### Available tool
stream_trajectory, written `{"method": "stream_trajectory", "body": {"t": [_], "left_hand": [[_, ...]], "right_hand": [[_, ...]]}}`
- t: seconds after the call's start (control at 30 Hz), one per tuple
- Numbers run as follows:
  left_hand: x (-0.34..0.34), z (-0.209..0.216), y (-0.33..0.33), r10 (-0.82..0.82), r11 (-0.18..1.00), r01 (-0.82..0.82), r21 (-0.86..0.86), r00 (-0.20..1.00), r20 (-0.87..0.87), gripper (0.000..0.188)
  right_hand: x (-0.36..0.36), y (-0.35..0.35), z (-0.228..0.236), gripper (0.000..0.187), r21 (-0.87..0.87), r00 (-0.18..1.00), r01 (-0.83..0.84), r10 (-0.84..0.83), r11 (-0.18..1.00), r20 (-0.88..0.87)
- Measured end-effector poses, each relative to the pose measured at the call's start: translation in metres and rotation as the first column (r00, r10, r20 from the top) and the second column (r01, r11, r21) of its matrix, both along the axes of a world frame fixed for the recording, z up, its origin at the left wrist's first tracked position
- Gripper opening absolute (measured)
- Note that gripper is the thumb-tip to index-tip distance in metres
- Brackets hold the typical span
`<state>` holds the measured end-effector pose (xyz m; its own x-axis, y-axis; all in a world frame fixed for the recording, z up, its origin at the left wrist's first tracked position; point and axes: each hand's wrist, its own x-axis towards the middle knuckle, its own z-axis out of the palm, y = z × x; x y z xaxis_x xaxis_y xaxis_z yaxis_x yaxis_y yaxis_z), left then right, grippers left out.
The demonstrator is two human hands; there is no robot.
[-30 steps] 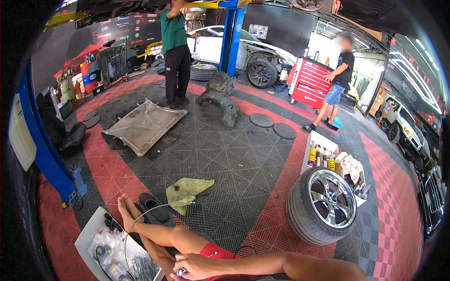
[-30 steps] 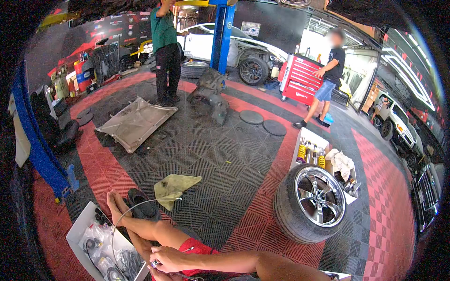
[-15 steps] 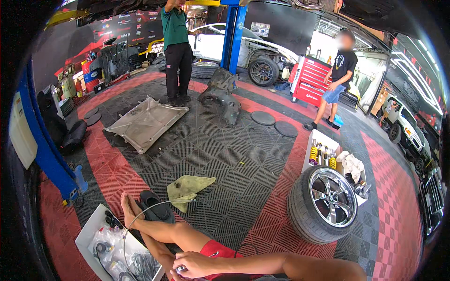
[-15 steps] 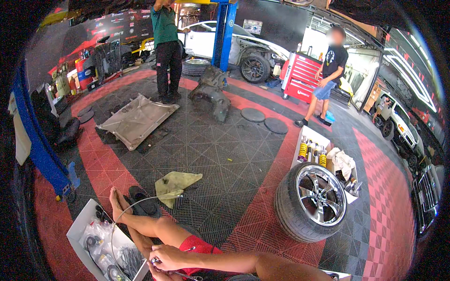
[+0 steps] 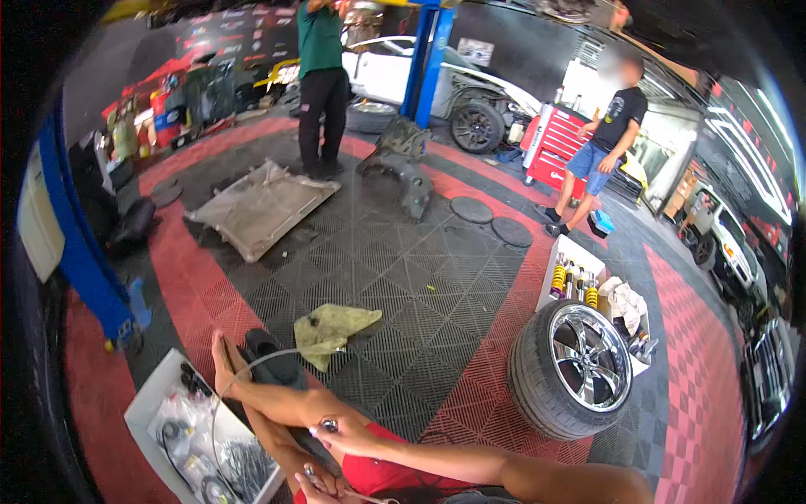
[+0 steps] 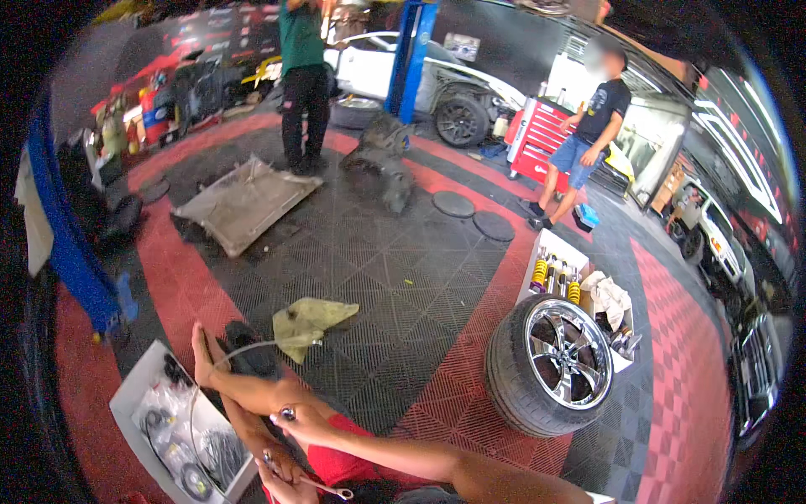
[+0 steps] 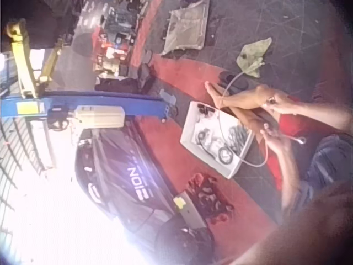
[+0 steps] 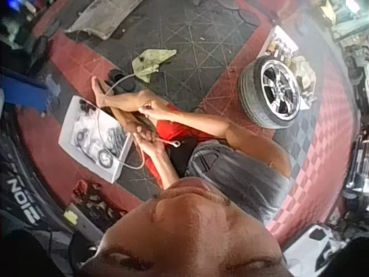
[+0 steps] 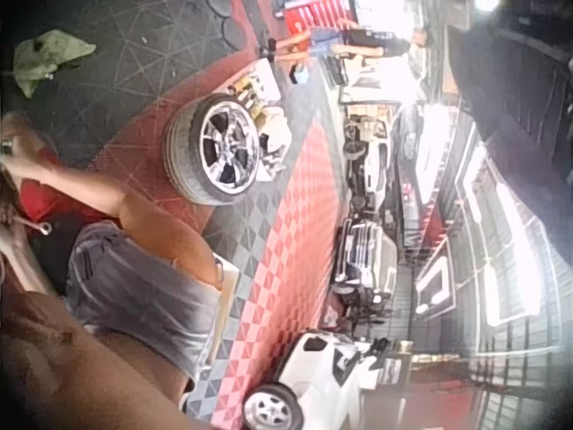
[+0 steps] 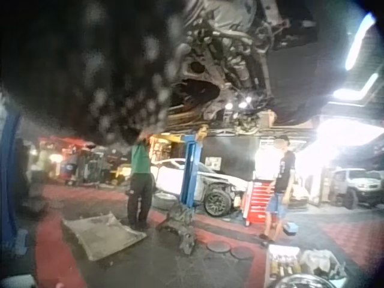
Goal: Assembling fittings and connectors onto a braided metal brake line using wrenches.
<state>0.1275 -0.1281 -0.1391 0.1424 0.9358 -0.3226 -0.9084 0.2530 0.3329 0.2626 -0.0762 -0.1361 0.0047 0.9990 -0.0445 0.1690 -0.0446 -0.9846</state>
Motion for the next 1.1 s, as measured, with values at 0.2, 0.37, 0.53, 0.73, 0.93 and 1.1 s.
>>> {"method": "stream_trajectory", "body": {"t": [0.2, 0.37, 0.53, 0.73, 0.93, 1.1], "left_hand": [[0.016, 0.065, 0.013, -0.025, 0.932, 0.013, -0.362, 0.999, -0.026, 0.033], [0.016, 0.040, 0.009, 0.109, 0.918, -0.142, -0.369, 0.988, -0.108, 0.032], [0.012, 0.035, 0.006, 0.207, 0.899, -0.212, -0.383, 0.977, -0.057, 0.022], [0.011, 0.031, 0.006, 0.209, 0.917, -0.205, -0.343, 0.978, -0.025, 0.023], [0.012, 0.029, 0.005, 0.224, 0.922, -0.216, -0.320, 0.974, -0.013, 0.024], [0.011, 0.032, 0.009, 0.200, 0.909, -0.190, -0.370, 0.980, -0.012, 0.025]], "right_hand": [[0.020, -0.025, -0.064, 0.029, -0.120, 0.980, -0.026, 0.049, 0.992, 0.192], [0.008, -0.024, -0.021, 0.028, -0.226, 0.988, -0.122, 0.141, 0.966, 0.069], [-0.001, -0.020, 0.027, 0.031, -0.366, 0.969, -0.233, 0.246, 0.901, -0.012], [-0.001, -0.023, 0.052, 0.033, -0.055, 0.877, -0.381, 0.380, 0.923, 0.294], [0.004, -0.014, 0.040, 0.031, -0.051, 0.851, -0.431, 0.424, 0.901, 0.311], [0.006, -0.015, 0.037, 0.030, -0.101, 0.915, -0.369, 0.380, 0.924, 0.137]]}}
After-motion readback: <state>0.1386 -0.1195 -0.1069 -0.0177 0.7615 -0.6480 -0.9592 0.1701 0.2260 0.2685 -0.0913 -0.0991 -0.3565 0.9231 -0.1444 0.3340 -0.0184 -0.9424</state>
